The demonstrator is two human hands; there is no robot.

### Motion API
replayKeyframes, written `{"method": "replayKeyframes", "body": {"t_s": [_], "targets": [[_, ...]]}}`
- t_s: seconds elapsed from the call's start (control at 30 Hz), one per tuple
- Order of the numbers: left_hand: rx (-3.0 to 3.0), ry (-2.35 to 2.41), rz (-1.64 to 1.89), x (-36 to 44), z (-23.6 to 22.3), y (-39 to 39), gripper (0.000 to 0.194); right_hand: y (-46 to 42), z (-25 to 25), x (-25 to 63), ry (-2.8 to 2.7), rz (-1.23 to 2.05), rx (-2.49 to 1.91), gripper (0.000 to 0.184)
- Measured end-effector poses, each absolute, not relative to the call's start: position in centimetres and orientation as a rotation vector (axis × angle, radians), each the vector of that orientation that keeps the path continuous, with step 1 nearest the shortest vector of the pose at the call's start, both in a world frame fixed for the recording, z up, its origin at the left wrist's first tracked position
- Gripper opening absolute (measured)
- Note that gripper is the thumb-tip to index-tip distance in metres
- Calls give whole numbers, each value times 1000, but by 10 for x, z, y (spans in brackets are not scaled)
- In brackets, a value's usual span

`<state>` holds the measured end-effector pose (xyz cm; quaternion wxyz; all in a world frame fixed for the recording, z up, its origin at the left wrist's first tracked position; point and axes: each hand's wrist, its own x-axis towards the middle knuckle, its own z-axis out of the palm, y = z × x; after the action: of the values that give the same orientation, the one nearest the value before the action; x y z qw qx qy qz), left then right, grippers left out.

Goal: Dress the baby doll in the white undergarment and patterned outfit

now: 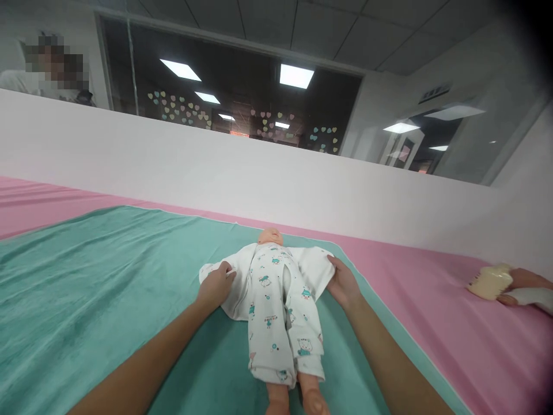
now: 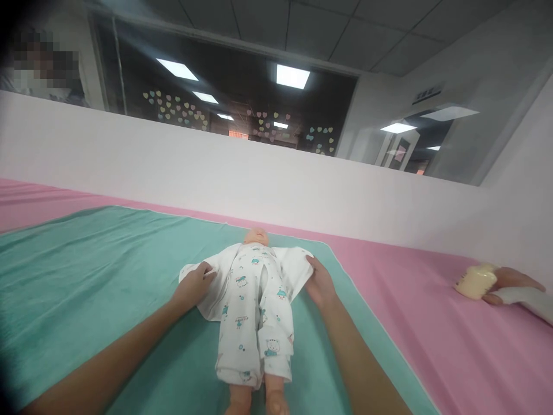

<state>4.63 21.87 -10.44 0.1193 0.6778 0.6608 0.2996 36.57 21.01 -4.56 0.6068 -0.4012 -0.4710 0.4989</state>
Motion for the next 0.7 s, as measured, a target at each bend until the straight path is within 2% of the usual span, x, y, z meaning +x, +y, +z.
{"method": "replayKeyframes", "body": {"t_s": [0.13,0.23,0.33,0.5,0.6,0.7], "targets": [[1858,1693,1041,40,-100,220,32,190,-35,309,-1491,935,-949,21],[1770,1589,1091,39,-94,215,37,166,-49,284,-1980,574,-963,14],[1576,1453,1214,44,-86,206,41,154,-66,281,-2130,364,-952,14],[1397,1319,1435,77,-48,200,46,159,-75,288,-2090,392,-959,12],[1535,1272,1492,109,-22,195,41,162,-78,291,-1974,497,-933,9],[1960,1177,1174,136,-11,183,33,161,-81,299,-1748,667,-899,12]]}}
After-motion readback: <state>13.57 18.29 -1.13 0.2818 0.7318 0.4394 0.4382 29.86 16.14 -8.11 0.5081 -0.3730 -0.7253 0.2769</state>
